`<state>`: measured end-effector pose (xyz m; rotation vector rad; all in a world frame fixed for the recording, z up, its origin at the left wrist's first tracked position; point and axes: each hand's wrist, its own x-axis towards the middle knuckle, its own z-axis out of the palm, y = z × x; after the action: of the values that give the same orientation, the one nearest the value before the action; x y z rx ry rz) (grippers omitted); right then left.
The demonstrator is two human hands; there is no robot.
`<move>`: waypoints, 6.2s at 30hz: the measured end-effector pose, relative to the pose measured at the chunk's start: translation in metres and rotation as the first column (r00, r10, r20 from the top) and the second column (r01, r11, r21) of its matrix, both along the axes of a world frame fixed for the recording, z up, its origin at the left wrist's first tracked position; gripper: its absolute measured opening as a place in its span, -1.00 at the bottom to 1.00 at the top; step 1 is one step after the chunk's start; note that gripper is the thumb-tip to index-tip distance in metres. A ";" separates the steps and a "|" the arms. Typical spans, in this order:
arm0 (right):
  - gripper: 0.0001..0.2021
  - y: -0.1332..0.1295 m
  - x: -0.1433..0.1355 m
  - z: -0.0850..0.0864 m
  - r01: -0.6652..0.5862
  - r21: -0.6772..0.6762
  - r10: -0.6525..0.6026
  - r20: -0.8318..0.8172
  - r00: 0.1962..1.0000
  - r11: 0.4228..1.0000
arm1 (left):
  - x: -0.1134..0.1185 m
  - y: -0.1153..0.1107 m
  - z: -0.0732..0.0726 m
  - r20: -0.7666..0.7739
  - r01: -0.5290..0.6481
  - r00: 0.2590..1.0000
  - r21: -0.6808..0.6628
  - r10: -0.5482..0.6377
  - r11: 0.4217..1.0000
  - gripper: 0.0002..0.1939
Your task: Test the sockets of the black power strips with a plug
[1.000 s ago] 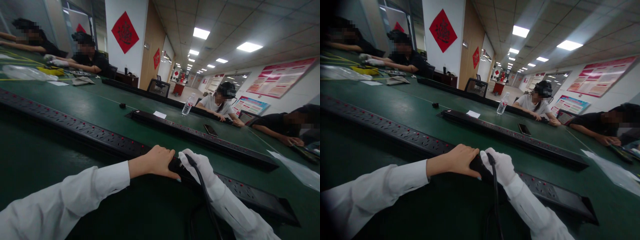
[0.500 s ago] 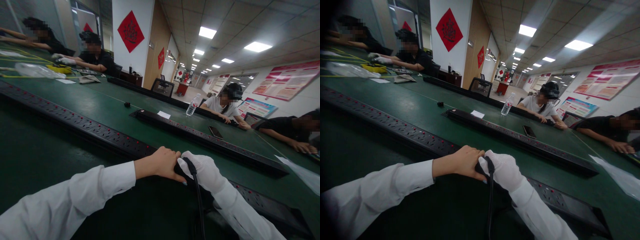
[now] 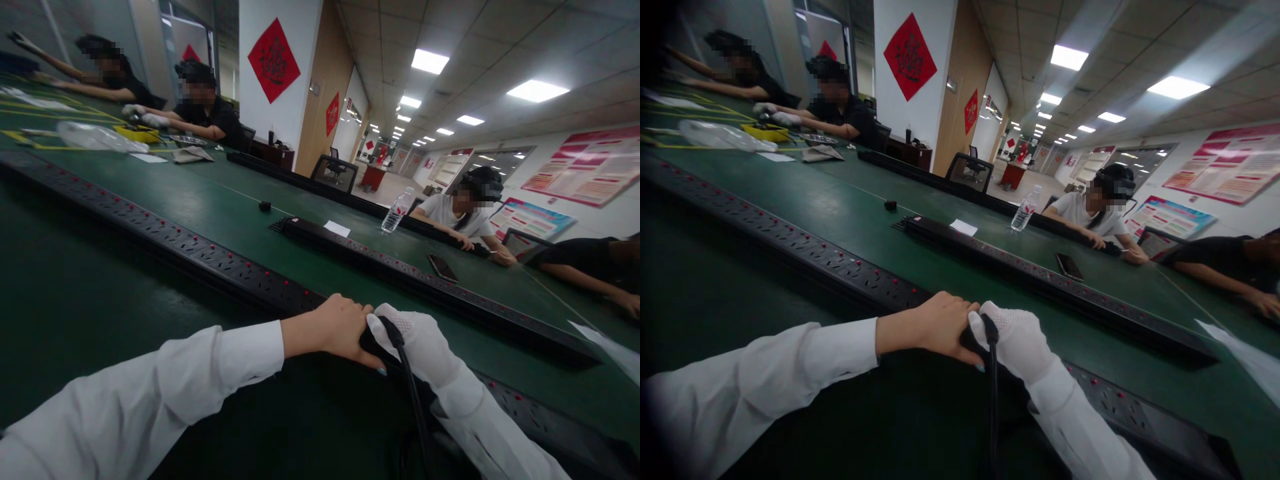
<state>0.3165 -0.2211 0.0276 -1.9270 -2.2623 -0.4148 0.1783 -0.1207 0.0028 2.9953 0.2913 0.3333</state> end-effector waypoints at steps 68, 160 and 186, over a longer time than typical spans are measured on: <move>-0.69 -0.014 -0.018 -0.024 0.194 0.207 -0.220 0.111 0.969 0.959 | 0.003 -0.001 -0.005 -0.050 -0.018 0.999 0.017 0.019 1.000 -0.31; -0.62 -0.015 -0.011 -0.010 0.184 0.090 -0.196 0.147 0.970 0.979 | -0.005 -0.004 0.007 -0.115 -0.094 0.988 0.091 0.104 0.991 -0.12; -0.67 -0.033 0.023 0.008 0.219 -0.023 -0.214 -0.343 0.915 0.975 | 0.000 -0.008 -0.001 -0.049 0.067 0.997 0.042 -0.065 0.997 -0.32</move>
<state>0.3394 -0.2545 0.0359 -2.0613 -1.8308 -0.1043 0.1783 -0.1291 0.0018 3.0504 0.1911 0.2661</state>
